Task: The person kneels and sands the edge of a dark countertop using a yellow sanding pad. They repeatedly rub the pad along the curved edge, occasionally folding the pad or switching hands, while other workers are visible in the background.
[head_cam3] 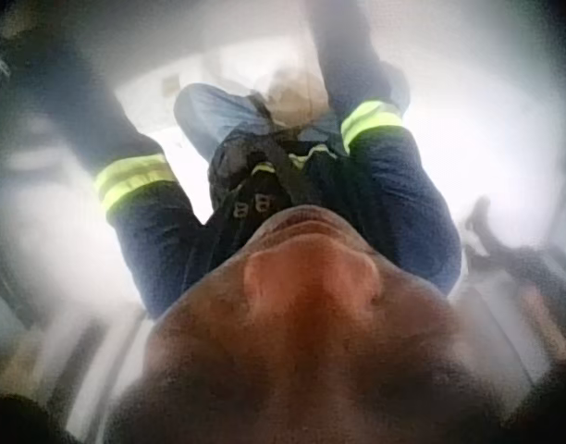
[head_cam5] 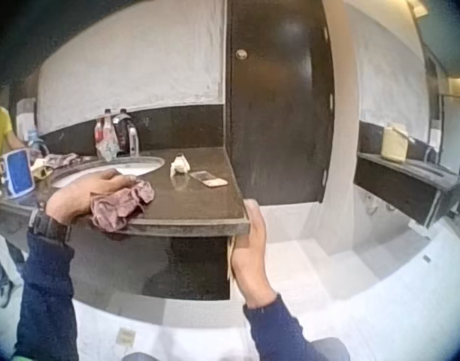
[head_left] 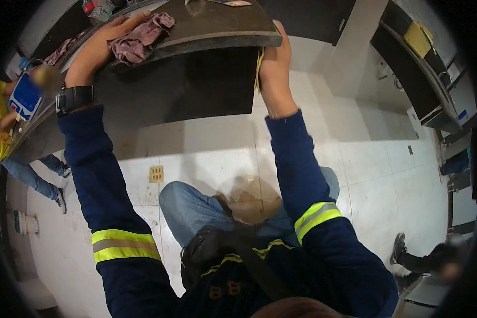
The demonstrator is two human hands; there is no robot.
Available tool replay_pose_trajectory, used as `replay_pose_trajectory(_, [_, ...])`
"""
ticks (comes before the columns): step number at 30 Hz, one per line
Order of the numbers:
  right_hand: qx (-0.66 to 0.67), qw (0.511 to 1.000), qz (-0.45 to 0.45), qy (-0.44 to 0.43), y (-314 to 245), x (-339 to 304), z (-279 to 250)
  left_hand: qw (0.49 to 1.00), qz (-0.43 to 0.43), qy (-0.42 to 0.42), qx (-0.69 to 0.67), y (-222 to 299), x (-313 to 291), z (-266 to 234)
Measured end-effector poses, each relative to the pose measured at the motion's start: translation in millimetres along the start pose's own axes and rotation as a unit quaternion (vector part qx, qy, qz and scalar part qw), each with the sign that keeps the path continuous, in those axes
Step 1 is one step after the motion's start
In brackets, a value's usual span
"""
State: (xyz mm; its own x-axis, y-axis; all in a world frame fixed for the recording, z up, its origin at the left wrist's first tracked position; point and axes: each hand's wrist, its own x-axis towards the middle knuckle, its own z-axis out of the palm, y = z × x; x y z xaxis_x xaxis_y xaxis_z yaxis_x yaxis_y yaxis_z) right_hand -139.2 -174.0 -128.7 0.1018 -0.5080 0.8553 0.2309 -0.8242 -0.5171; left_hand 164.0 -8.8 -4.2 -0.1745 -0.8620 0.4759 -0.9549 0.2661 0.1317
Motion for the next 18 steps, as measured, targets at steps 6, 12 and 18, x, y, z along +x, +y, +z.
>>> replay_pose_trajectory(6, [0.058,0.997,0.030,0.044,22,-1,12,0.993,-0.053,-0.031,0.103,-3,2,-2])
replay_pose_trajectory(12, [0.129,0.990,0.059,0.018,11,1,9,0.994,-0.044,-0.012,0.096,-10,0,-8])
replay_pose_trajectory(18, [0.031,0.989,0.135,0.045,-9,-5,12,0.988,-0.067,-0.039,0.133,-10,-5,-17])
